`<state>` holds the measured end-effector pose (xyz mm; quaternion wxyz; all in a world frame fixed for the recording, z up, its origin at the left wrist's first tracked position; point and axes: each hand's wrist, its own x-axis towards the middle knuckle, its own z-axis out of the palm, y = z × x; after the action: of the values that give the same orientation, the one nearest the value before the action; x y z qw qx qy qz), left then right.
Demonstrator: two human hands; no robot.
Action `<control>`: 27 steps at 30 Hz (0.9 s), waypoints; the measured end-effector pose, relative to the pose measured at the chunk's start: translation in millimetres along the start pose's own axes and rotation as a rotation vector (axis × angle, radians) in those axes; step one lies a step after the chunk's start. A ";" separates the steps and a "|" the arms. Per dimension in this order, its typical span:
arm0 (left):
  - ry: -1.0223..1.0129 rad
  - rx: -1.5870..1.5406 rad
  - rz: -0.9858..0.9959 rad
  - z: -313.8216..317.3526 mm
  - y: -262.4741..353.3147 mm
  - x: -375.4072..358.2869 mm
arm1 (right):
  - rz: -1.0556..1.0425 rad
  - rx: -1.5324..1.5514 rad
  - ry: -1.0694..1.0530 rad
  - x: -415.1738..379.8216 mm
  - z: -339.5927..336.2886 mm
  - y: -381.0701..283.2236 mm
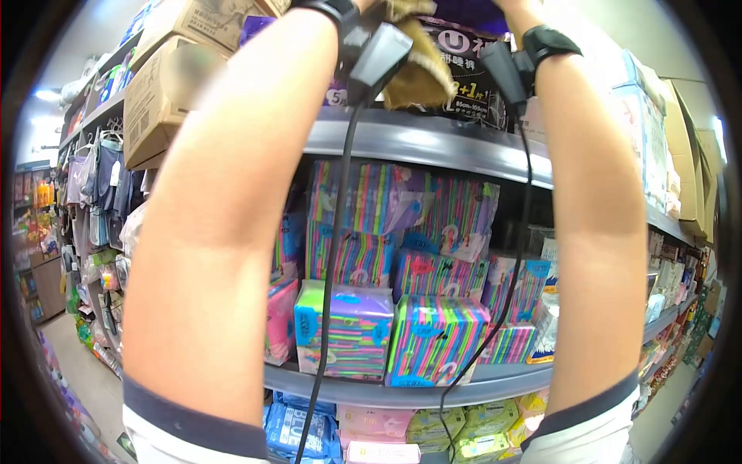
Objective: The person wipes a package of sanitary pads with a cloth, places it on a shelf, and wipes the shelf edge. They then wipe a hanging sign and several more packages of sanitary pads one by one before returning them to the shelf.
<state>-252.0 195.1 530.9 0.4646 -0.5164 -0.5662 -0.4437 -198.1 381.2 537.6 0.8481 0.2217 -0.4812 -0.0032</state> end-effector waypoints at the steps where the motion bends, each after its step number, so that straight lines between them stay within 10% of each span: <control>1: -0.004 0.167 0.134 4.1 -26.4 6.5 | 0.014 0.038 -0.111 -8.0 13.3 12.7; 4: 0.024 0.705 0.188 8.1 -48.1 2.2 | 0.157 0.149 -0.483 -24.3 37.6 28.6; 6: 0.024 0.691 -0.015 16.1 -32.1 -13.9 | -0.330 -0.174 -0.428 -27.7 81.2 69.9; 12: 0.052 1.000 -0.027 17.2 -37.8 -6.6 | 0.141 -0.552 -0.581 -31.5 49.0 9.4; 18: -0.067 1.092 0.030 4.2 -46.7 4.4 | -0.025 0.107 -0.832 -18.7 8.7 30.7; 24: -0.045 1.043 -0.041 12.0 -28.1 -14.2 | -0.367 -0.018 -0.760 -24.8 42.1 73.1; 26: -0.082 1.157 -0.073 10.5 -35.7 -1.3 | -0.314 0.076 -0.829 -25.3 56.4 79.4; 27: -0.126 1.272 -0.105 10.1 -41.7 8.1 | 0.414 0.293 -0.948 -26.6 54.0 59.9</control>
<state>-294.5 203.4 536.2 0.6236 -0.1365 -0.7696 -0.0120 -269.0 420.9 562.3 0.4808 0.2126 -0.8404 0.1316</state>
